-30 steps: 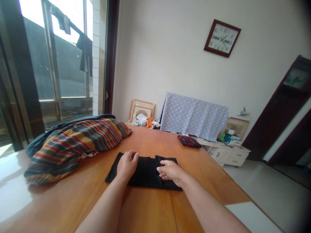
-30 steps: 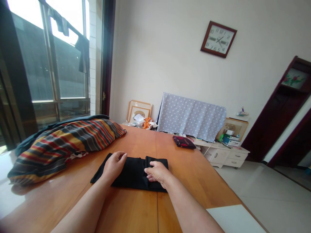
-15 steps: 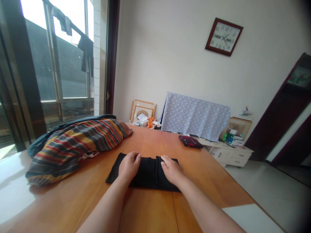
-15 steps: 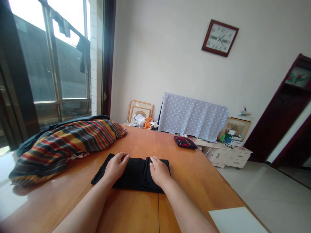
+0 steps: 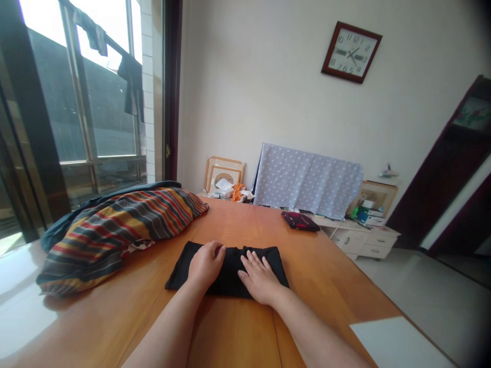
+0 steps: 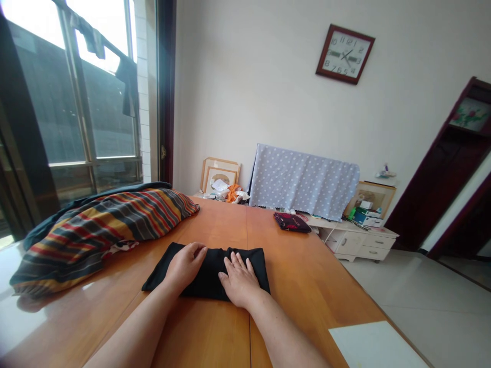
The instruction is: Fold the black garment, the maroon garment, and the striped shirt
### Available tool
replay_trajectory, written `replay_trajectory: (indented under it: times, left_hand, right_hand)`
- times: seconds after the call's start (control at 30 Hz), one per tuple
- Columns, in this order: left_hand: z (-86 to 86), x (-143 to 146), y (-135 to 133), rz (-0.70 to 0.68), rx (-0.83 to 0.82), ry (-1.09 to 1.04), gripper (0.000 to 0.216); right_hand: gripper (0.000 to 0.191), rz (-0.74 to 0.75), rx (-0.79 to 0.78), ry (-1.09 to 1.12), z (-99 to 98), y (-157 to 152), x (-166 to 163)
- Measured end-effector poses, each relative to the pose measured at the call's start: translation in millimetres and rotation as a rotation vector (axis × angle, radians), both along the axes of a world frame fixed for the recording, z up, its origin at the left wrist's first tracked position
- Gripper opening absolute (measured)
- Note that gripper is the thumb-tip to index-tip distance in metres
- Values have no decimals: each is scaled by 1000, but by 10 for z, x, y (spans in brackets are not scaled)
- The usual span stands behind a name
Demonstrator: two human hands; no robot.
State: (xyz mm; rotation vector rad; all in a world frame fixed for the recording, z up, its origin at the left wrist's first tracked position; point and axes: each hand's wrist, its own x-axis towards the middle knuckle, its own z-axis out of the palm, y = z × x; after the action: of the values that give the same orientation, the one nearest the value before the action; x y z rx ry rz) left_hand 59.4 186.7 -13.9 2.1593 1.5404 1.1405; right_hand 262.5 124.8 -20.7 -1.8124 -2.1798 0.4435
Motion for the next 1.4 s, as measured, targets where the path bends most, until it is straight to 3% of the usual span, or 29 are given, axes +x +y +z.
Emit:
replay_trajectory:
  times: [0.07, 0.2, 0.33, 0.5, 0.67, 0.87, 1.1, 1.27, 1.4]
  left_hand:
    - [17, 6, -41, -29, 21, 21, 32]
    - [49, 40, -137, -62, 55, 48, 29]
    - [119, 131, -232, -76, 87, 68, 28]
    - [323, 272, -308, -150, 68, 151, 30]
    - [441, 607, -322, -225, 4, 294, 32]
    - [193, 1116, -341, -229, 35, 434, 42]
    - [-146, 1148, -305, -215, -60, 579, 54]
    - [-186, 1143, -295, -215, -84, 611, 60]
    - [-154, 1149, -325, -196, -79, 658, 63]
  right_hand:
    - [62, -37, 64, 127, 53, 21, 128]
    - [58, -247, 271, 388, 167, 36, 575]
    - [58, -377, 319, 489, 90, 18, 966]
    - [54, -340, 286, 517, -88, 24, 1094]
    - [49, -344, 314, 495, -14, 27, 1139]
    - [47, -260, 283, 291, -1, -10, 1045]
    - [59, -224, 14, 111, -155, -31, 1066]
    - [57, -245, 18, 132, -122, -43, 1111]
    - [50, -380, 157, 134, 72, -125, 1106]
